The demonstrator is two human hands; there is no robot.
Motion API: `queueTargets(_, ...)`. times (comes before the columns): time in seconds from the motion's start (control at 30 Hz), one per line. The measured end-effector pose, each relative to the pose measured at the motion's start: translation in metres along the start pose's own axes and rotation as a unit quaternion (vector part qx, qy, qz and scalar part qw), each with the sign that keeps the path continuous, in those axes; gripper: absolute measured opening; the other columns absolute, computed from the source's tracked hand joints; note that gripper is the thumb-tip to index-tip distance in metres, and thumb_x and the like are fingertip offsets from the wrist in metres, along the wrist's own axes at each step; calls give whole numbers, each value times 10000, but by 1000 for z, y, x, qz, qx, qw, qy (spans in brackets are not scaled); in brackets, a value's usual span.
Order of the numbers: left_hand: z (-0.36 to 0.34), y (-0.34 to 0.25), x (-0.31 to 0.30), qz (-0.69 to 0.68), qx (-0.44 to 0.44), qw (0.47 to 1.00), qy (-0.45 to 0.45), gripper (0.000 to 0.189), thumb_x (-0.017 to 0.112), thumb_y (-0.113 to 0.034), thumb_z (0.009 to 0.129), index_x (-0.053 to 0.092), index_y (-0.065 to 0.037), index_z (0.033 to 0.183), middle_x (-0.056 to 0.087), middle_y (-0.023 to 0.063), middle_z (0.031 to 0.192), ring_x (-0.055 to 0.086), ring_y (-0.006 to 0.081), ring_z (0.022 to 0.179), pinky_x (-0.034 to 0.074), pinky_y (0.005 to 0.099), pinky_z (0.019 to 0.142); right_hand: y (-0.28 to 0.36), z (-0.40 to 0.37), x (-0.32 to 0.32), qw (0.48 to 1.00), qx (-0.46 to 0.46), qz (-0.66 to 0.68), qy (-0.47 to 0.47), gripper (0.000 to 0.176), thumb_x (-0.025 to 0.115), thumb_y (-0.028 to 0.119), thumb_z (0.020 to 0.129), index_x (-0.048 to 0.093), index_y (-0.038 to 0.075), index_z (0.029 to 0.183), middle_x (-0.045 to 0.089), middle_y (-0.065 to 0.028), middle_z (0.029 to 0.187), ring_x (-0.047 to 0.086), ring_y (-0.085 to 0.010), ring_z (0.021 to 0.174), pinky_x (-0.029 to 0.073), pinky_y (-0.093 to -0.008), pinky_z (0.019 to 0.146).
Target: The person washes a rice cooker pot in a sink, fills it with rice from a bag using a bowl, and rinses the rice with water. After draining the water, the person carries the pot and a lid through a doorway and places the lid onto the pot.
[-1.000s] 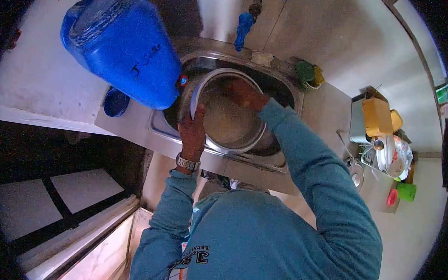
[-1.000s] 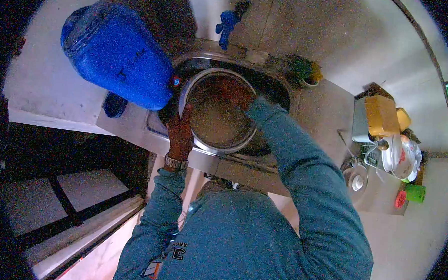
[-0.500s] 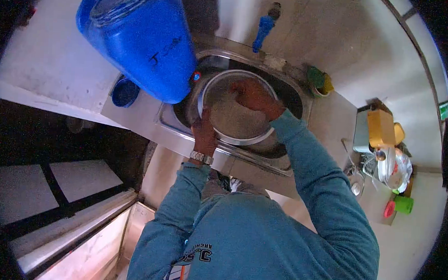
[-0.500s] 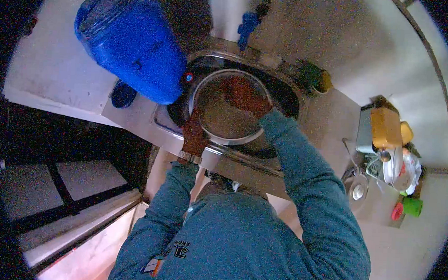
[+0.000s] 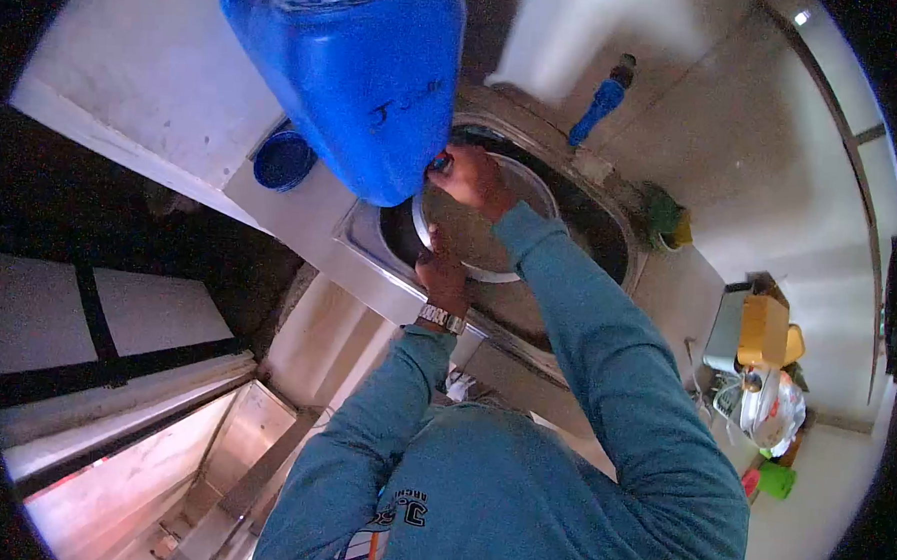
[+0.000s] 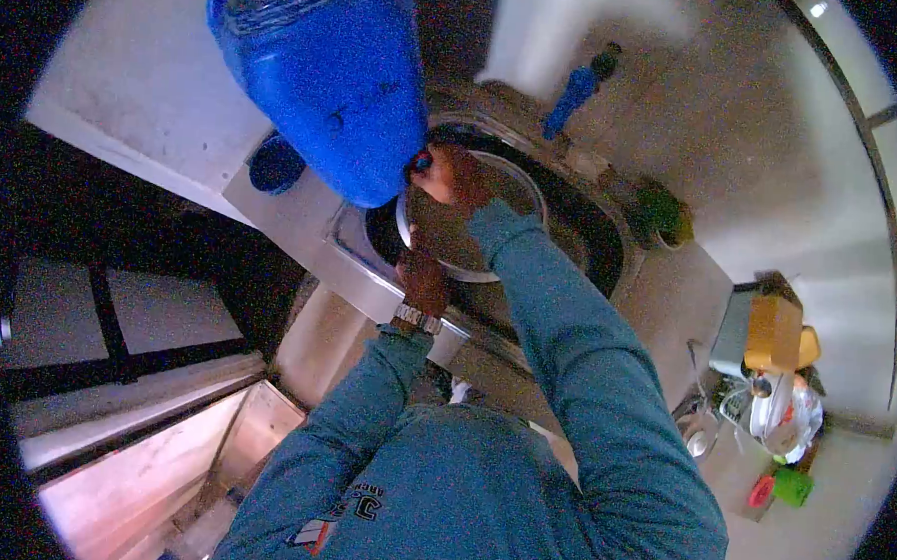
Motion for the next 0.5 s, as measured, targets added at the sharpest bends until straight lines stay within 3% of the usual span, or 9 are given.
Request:
queueTargets(0.03, 1, -2, 3, 258, 99, 961, 6, 466, 577, -324, 869, 498, 68, 1109, 596, 100, 732, 543, 232, 580, 423, 392, 476, 1, -1, -8, 996, 16, 62, -54, 185, 637, 163, 760, 609, 82, 924, 627, -159, 810, 597, -374, 749, 488, -457, 696)
queueTargets(0.13, -4, -16, -10, 282, 185, 941, -36, 531, 592, -234, 827, 407, 59, 1231, 582, 100, 697, 552, 255, 549, 393, 409, 429, -23, -5, 1, 977, -174, -6, -126, 259, 639, 57, 725, 580, 81, 976, 605, -163, 839, 582, -374, 762, 482, -437, 718)
queueTargets(0.17, -3, -10, -4, 281, 182, 942, -38, 531, 592, -234, 827, 407, 59, 1231, 582, 100, 697, 552, 255, 549, 393, 409, 429, -28, -9, 0, 977, -176, -6, -123, 259, 639, 57, 725, 580, 81, 976, 605, -163, 839, 582, -374, 762, 482, -437, 718)
queueTargets(0.23, 4, 2, 4, -52, 26, 998, 31, 688, 604, -183, 767, 290, 67, 1326, 592, 105, 729, 572, 257, 588, 407, 385, 462, -48, -19, -6, 970, -12, 126, -207, 225, 616, 39, 750, 573, 68, 969, 590, -169, 812, 581, -367, 725, 477, -435, 697)
queueTargets(0.27, 4, -1, 6, -52, 24, 998, 30, 688, 604, -183, 767, 290, 67, 1326, 592, 105, 729, 572, 257, 588, 407, 385, 462, -58, -21, -4, 981, 53, 136, -129, 161, 589, 103, 790, 579, 45, 940, 580, -167, 772, 587, -354, 722, 470, -420, 687)
queueTargets(0.33, 0, -12, 8, 362, 81, 929, 13, 718, 605, -189, 766, 271, 85, 1340, 609, 103, 809, 559, 215, 614, 407, 358, 504, -68, -27, 8, 992, 78, 85, -51, 154, 568, 137, 809, 583, 35, 923, 585, -173, 773, 589, -350, 726, 466, -419, 682)
queueTargets(0.37, 1, -13, 6, 362, 78, 929, 12, 718, 605, -189, 766, 271, 85, 1340, 609, 103, 809, 559, 215, 614, 407, 358, 504, -77, -29, 22, 994, 99, 31, 26, 171, 547, 171, 827, 586, 25, 906, 591, -178, 774, 592, -346, 730, 463, -418, 676)
queueTargets(0.43, -1, -24, -2, 401, 214, 887, -79, 746, 605, -189, 755, 250, 103, 1344, 605, 86, 877, 553, 185, 671, 398, 345, 531, -93, -31, 54, 985, 149, 85, 23, 214, 514, 212, 849, 593, 17, 888, 603, -185, 798, 594, -346, 737, 461, -417, 670)
queueTargets(0.5, 1, -37, -7, 428, 156, 890, -5, 738, 599, -180, 756, 252, 89, 1349, 600, 85, 906, 555, 191, 691, 402, 345, 530, -110, -32, 86, 971, 196, 137, 20, 271, 480, 253, 870, 599, 9, 870, 615, -192, 823, 597, -345, 743, 459, -415, 664)
Point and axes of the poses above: each hand's wrist, its own z-axis towards the middle knuckle, its own x-axis out of the palm, y = z × x, the point moved 3 cm from there along z, towards the middle knuckle
